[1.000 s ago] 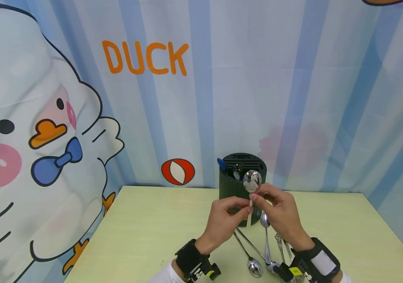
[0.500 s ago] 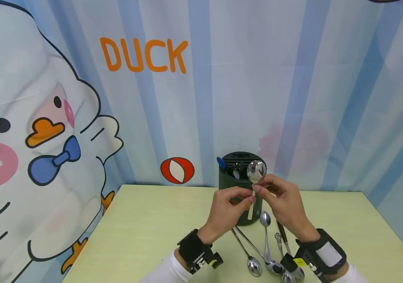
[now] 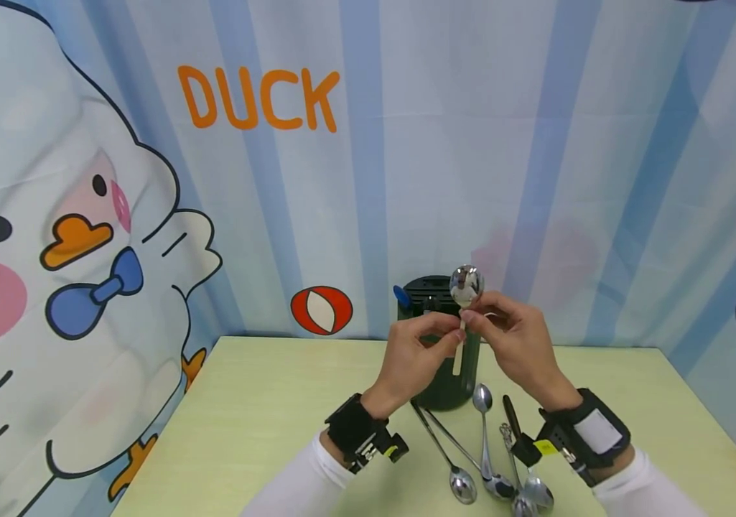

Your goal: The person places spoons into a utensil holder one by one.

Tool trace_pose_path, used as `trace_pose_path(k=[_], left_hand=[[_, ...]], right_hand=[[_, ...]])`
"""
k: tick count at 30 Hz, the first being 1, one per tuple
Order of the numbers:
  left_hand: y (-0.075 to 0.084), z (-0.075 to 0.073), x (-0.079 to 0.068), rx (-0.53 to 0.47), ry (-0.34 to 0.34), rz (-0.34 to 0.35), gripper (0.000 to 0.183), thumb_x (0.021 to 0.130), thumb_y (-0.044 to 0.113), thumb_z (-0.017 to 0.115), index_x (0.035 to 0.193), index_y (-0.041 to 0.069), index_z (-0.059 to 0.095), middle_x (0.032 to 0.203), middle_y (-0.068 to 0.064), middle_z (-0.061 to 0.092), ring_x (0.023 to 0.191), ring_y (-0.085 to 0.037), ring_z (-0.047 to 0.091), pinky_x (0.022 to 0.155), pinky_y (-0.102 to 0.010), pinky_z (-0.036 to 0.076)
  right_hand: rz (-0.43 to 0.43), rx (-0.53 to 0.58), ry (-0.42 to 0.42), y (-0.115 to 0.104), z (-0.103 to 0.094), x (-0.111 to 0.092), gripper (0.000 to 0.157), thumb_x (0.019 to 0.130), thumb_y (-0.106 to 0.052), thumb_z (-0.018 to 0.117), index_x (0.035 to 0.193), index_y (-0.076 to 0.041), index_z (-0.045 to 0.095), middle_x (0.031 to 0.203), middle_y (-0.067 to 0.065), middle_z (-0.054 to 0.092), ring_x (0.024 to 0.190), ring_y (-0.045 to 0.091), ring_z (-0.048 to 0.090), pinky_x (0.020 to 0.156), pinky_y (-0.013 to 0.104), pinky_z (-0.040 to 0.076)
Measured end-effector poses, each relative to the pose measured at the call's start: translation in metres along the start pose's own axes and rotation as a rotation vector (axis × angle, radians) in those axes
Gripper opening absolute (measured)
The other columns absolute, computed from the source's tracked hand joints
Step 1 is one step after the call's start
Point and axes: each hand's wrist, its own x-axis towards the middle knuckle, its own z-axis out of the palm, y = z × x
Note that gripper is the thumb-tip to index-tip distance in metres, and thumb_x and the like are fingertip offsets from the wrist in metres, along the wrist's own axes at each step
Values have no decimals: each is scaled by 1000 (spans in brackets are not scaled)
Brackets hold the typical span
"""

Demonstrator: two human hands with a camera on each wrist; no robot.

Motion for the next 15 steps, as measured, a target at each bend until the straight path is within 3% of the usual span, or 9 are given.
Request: trace_pose_path(k=[3,10,15], left_hand=[[-1,1,5,5,7,5,12,87,-1,60,98,-2,64,85,-16,66,69,-20,62,58,-22,54],[-2,3,18,50,28,17,11,86,0,61,96,-1,65,83,-14,66,65,-13,61,55,-20,52],[-3,3,26,66,35,16,11,87,0,60,96,-1,66,83,-14,67,63,-15,61,52,-19,51]], right_hand=[[-6,-13,2,1,-2,4,9,86,4,60,92,0,63,84,10,62,81,19,62,68,19,48],[2,-5,1,33,-6,13,9,88,-5,61,95,-9,65,87,4,62,84,16,62,72,21,50],[-11,-13,5,38,-9,22,6,89,-12,61,94,-12,65,87,2,62,89,14,61,75,22,51]])
